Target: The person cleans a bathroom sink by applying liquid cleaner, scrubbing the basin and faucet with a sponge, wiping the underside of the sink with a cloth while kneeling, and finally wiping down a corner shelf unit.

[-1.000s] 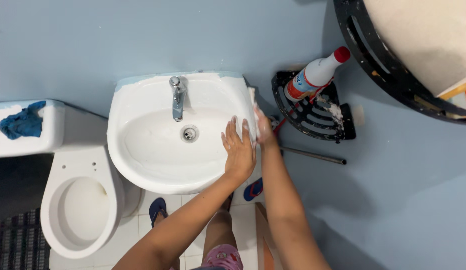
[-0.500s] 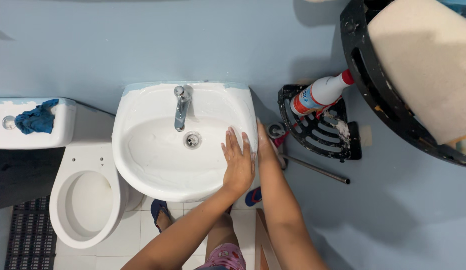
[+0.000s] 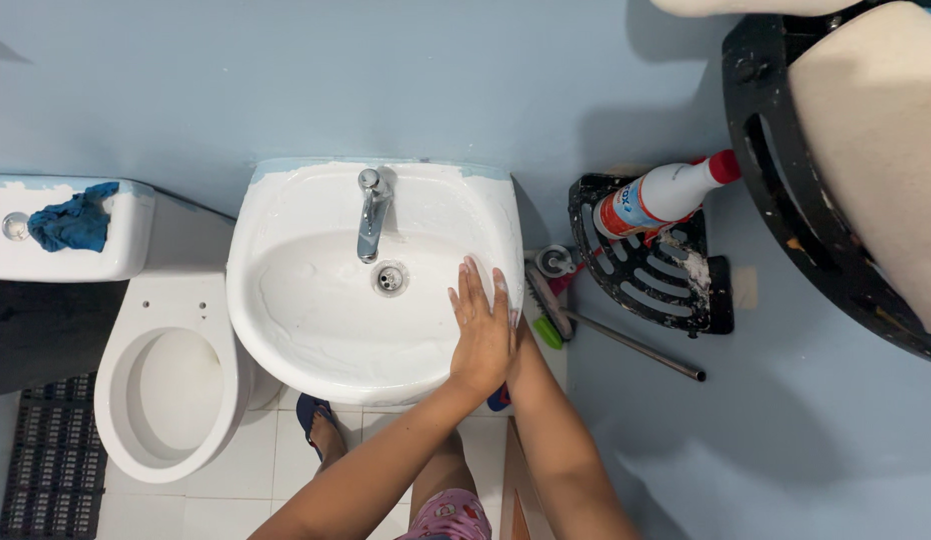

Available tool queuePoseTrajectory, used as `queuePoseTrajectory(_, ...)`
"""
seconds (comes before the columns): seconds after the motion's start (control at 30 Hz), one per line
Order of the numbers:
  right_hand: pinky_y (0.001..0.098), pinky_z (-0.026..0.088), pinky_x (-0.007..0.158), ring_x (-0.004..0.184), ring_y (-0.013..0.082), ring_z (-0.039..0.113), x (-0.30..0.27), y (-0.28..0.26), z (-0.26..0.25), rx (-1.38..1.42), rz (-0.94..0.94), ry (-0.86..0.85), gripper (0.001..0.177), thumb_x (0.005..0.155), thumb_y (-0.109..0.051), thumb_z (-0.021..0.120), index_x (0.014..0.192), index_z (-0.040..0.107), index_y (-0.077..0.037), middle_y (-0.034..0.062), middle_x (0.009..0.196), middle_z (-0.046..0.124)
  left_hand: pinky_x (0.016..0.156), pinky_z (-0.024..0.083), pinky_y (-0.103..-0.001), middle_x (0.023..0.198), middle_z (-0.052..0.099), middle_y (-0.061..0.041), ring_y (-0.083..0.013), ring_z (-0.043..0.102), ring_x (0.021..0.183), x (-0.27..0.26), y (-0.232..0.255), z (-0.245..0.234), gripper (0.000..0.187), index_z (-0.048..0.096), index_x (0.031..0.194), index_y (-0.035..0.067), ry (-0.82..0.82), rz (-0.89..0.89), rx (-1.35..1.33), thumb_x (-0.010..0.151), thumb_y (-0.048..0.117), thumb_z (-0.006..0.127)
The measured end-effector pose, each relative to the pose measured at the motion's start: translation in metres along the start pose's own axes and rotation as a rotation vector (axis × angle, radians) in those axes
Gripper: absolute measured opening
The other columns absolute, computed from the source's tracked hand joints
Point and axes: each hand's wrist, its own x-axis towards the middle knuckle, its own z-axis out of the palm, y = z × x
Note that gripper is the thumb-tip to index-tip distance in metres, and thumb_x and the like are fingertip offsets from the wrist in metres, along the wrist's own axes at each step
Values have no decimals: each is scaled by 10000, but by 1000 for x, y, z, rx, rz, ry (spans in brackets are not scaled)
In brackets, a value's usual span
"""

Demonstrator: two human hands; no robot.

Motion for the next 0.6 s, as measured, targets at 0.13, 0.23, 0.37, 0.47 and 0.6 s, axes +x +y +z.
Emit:
queuePoseTrajectory(0.13,556,187,1304,1632,331,111,-16,-3,30,-268,-253,-120,667,1116,-502,227,1667,86,-155,186,1748,88,1163,101,-714,1588,-1,-439,-587,14,1498,1,0,-1,738,179,1557,-85,-17,3,-32,984,195,552)
queuePoseTrajectory(0.23,595,152,1296,1621,352,98,-16,2,35,-93,-212,-43,640,1116,-483,239,1652,97,-163,193,1744,55,1164,99,-714,1591,0,-438,-590,16,1496,0,-2,1,737,184,1564,-76,-6,2,-48,981,183,554)
queuePoseTrajectory(0.37,548,148,1313,1618,354,133,-25,22,26,-72,-245,-3,609,1119,-446,260,1651,103,-196,177,1741,91,1184,106,-706,1602,17,-435,-589,25,1508,-1,-3,1,685,233,1565,-32,47,-6,-84,984,143,551)
queuePoseTrajectory(0.47,462,203,1278,1553,326,233,-43,36,4,-208,-149,205,602,1119,-422,271,1643,169,-143,182,1695,219,1205,103,-675,1607,7,-417,-568,15,1516,-3,-3,-5,729,268,1567,-7,-5,-52,-108,898,60,550)
queuePoseTrajectory(0.6,393,346,1157,1404,270,422,-56,28,7,323,-17,634,610,1097,-372,301,1603,317,-31,172,1572,403,1238,117,-625,1616,84,-405,-565,80,1523,-10,-5,-9,677,346,1539,-16,121,3,-191,887,-18,527)
